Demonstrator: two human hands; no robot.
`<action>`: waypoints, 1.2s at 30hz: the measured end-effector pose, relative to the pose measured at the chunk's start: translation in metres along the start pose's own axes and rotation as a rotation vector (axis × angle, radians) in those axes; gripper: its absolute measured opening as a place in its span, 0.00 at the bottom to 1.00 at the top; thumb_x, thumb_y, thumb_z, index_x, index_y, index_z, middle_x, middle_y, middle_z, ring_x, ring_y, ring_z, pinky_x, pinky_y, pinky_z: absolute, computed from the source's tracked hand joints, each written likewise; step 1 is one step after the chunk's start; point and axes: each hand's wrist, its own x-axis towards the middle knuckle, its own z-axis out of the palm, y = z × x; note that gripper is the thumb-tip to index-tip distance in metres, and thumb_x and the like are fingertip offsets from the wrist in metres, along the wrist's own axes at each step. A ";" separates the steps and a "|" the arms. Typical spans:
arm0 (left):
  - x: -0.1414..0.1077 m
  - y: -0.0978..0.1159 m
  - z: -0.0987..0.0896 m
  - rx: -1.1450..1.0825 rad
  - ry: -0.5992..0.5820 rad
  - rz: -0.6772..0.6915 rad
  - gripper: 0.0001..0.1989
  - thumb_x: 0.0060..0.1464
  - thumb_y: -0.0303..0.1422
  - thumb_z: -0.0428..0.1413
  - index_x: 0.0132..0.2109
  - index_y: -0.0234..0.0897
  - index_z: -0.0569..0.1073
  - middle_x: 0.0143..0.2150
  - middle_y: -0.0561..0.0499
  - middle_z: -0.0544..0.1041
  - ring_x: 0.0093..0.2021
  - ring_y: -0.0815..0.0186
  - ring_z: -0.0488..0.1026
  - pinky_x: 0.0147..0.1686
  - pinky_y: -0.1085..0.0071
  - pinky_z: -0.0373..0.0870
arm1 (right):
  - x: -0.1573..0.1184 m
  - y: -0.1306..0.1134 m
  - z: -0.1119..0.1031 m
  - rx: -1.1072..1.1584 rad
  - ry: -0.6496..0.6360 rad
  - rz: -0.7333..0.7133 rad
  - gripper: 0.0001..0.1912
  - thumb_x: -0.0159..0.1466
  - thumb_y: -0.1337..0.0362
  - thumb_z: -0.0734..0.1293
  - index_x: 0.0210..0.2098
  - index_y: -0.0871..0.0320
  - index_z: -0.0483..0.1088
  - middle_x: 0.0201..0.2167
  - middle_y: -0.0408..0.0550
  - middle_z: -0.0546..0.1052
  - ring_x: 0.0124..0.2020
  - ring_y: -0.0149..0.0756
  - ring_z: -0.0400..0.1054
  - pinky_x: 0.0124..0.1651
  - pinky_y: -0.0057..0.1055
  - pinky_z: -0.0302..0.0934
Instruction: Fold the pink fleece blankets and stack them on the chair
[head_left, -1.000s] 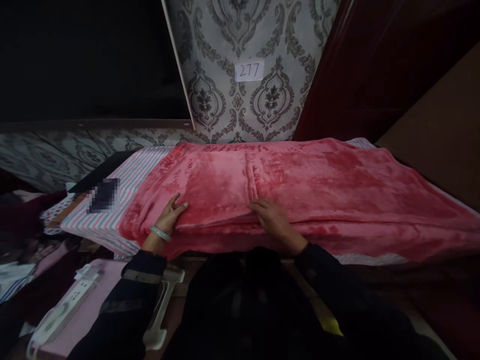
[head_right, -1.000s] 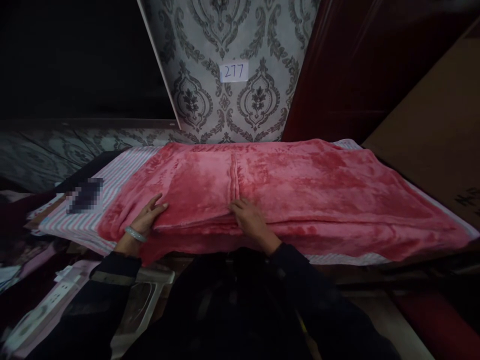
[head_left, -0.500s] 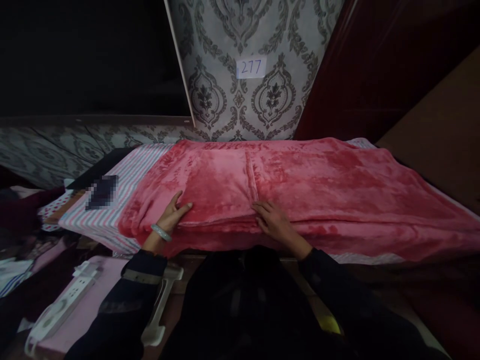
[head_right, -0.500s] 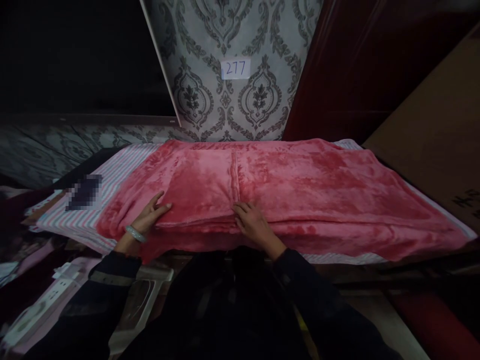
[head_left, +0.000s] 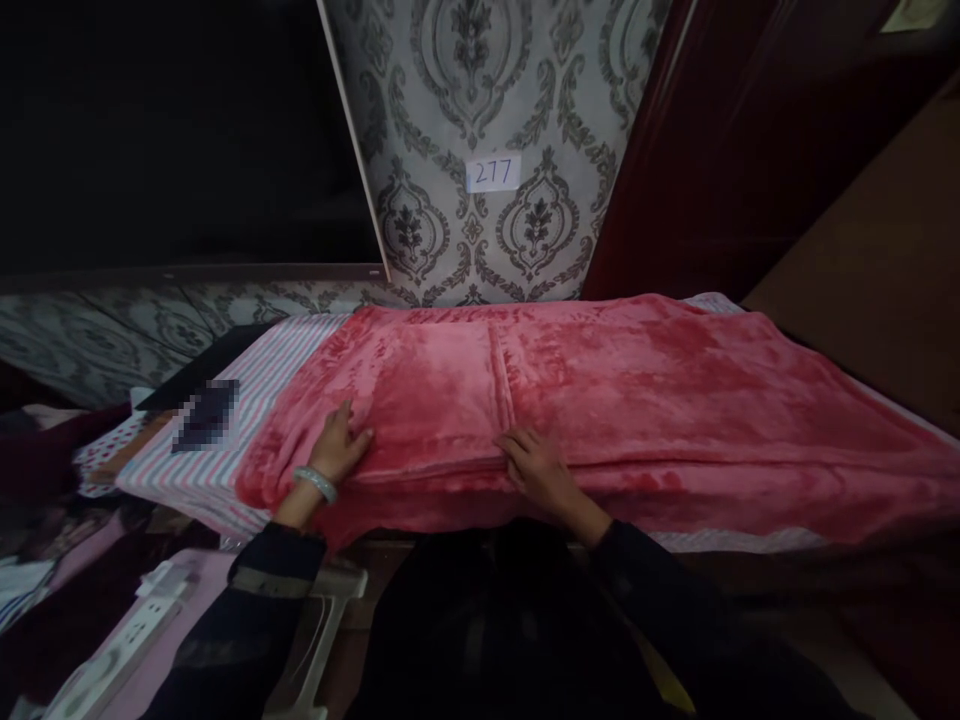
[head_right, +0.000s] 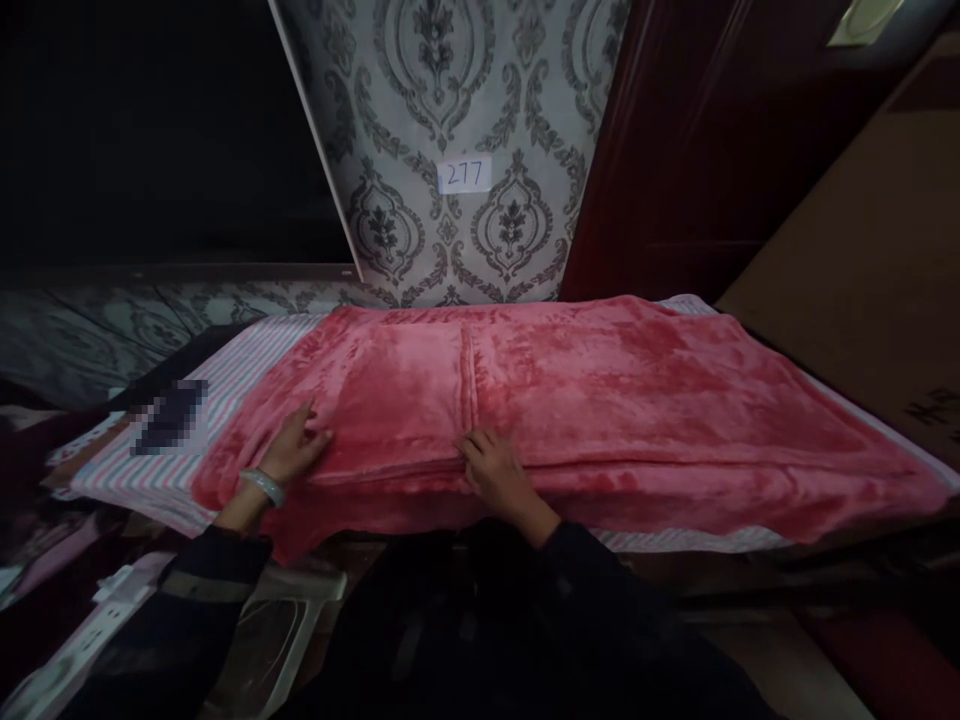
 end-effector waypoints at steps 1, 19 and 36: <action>0.005 0.007 0.003 0.081 0.007 0.094 0.39 0.54 0.39 0.60 0.71 0.35 0.59 0.67 0.38 0.68 0.68 0.47 0.62 0.68 0.51 0.58 | 0.000 -0.001 0.001 -0.004 0.008 0.007 0.23 0.60 0.78 0.62 0.52 0.59 0.73 0.44 0.54 0.76 0.45 0.46 0.68 0.46 0.42 0.68; 0.086 0.147 0.174 0.717 -0.261 0.344 0.35 0.67 0.46 0.39 0.75 0.36 0.50 0.77 0.37 0.44 0.76 0.44 0.40 0.69 0.37 0.40 | -0.010 -0.015 0.005 0.025 0.163 0.075 0.23 0.64 0.73 0.64 0.57 0.52 0.72 0.48 0.52 0.78 0.44 0.45 0.70 0.45 0.42 0.69; 0.180 0.169 0.203 0.637 -0.232 0.437 0.29 0.65 0.42 0.43 0.69 0.39 0.63 0.73 0.33 0.56 0.73 0.42 0.52 0.65 0.32 0.45 | 0.005 -0.013 0.016 0.002 0.017 0.009 0.20 0.73 0.59 0.59 0.61 0.58 0.69 0.65 0.49 0.71 0.66 0.38 0.62 0.67 0.38 0.59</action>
